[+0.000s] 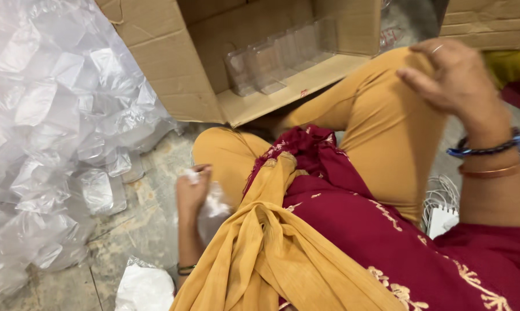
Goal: The person sits on the floor and wraps clear plastic containers in thin plastic bags, then places the wrapped containers into an open cardboard box. They repeat the bagging cycle with containers taken from a pile and adjust the box at the end.
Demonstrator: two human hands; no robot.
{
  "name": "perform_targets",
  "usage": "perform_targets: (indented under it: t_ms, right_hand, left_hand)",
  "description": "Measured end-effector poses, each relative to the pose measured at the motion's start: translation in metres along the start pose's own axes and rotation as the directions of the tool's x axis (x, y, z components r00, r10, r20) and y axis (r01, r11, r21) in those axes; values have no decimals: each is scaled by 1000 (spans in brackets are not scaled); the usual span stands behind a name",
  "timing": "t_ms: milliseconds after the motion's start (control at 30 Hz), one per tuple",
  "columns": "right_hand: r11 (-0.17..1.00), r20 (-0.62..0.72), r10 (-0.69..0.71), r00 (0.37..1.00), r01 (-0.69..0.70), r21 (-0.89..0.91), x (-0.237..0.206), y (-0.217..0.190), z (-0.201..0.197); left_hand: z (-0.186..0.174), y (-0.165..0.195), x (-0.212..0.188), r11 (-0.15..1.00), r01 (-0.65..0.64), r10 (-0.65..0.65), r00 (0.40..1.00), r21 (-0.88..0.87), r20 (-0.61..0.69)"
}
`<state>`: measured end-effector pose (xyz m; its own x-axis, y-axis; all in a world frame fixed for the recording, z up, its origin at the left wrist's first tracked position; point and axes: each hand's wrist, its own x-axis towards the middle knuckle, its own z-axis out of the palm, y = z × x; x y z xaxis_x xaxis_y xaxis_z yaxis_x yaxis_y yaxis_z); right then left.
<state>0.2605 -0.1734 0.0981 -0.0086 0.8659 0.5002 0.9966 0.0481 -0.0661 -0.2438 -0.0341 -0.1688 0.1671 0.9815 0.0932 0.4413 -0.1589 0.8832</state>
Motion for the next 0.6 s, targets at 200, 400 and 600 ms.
perform_targets:
  t_ms: [200, 400, 600]
  right_hand:
    - [986, 183, 80, 980, -50, -162, 38, -41, -31]
    - [828, 276, 80, 958, 90, -553, 15, -44, 34]
    - [874, 835, 398, 380, 119, -471, -35, -87, 182]
  left_hand:
    - [32, 5, -15, 989, 95, -78, 986, -115, 148]
    - [51, 16, -18, 1000, 20, -20, 996, 1, 87]
    - [116, 50, 35, 911, -72, -23, 974, 406, 225]
